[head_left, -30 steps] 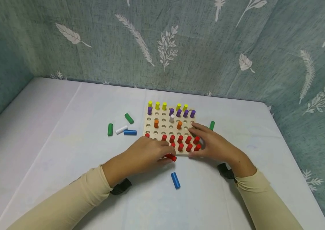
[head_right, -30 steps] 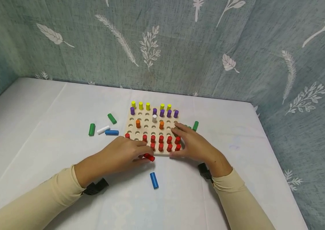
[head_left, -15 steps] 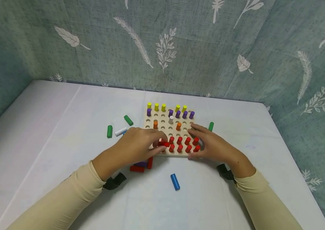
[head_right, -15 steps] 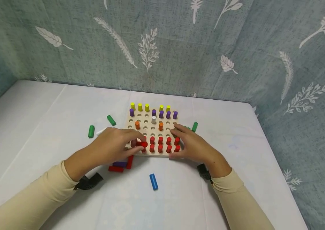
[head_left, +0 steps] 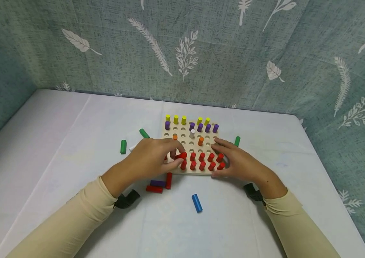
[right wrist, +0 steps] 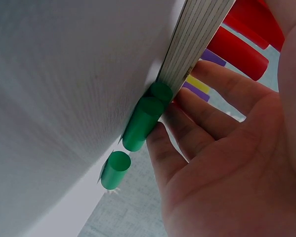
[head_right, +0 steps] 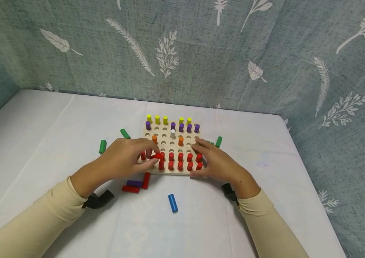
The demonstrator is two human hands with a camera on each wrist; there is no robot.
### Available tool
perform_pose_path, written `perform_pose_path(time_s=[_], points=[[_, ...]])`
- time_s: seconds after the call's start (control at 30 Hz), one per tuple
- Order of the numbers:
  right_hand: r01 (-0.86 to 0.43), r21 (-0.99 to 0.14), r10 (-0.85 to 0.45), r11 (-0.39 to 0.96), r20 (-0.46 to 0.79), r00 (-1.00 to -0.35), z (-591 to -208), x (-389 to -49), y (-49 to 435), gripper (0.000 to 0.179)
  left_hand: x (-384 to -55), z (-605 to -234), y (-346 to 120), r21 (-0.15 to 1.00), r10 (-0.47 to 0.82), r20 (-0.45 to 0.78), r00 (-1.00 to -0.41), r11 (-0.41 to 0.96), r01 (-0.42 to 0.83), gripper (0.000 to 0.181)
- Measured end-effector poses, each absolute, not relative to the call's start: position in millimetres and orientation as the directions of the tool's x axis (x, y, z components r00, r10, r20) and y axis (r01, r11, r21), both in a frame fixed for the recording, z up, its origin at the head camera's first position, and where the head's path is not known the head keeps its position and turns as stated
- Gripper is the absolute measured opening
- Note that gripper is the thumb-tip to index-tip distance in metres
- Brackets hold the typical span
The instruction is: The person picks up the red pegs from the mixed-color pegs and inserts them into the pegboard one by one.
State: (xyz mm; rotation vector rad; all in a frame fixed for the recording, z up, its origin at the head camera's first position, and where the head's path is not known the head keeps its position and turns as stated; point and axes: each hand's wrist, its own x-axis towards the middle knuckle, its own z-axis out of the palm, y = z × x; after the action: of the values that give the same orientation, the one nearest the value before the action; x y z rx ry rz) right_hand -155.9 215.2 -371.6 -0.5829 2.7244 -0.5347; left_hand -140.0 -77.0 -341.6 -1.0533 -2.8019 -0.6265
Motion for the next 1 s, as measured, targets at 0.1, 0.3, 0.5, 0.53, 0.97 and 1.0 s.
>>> perform_pose_path(time_s=[0.1, 0.3, 0.5, 0.53, 0.97, 1.0], points=[[-0.322, -0.416, -0.437, 0.85, -0.219, -0.872, -372, -156, 216, 0.097, -142, -343, -78, 0.371, 0.607, 0.217, -0.765, 0.673, 0.64, 0.018], [-0.322, -0.413, -0.436, 0.852, -0.219, -0.873, -372, -156, 215, 0.097, -145, -345, -81, 0.398, 0.597, 0.231, -0.768, 0.662, 0.635, 0.017], [-0.325, -0.417, -0.442, 0.849, -0.221, -0.869, -371, -156, 215, 0.097, -148, -347, -83, 0.434, 0.593, 0.205, -0.778, 0.658, 0.616, 0.018], [-0.326, -0.418, -0.442, 0.848, -0.219, -0.87, -370, -156, 215, 0.096, -148, -347, -84, 0.438, 0.591, 0.201, -0.781, 0.659, 0.612, 0.017], [-0.323, -0.421, -0.44, 0.848, -0.217, -0.871, -370, -156, 214, 0.097, -152, -347, -86, 0.459, 0.575, 0.16, -0.803, 0.677, 0.576, 0.018], [-0.322, -0.421, -0.439, 0.848, -0.218, -0.872, -370, -156, 214, 0.097, -152, -347, -86, 0.457, 0.575, 0.153, -0.804, 0.68, 0.573, 0.019]])
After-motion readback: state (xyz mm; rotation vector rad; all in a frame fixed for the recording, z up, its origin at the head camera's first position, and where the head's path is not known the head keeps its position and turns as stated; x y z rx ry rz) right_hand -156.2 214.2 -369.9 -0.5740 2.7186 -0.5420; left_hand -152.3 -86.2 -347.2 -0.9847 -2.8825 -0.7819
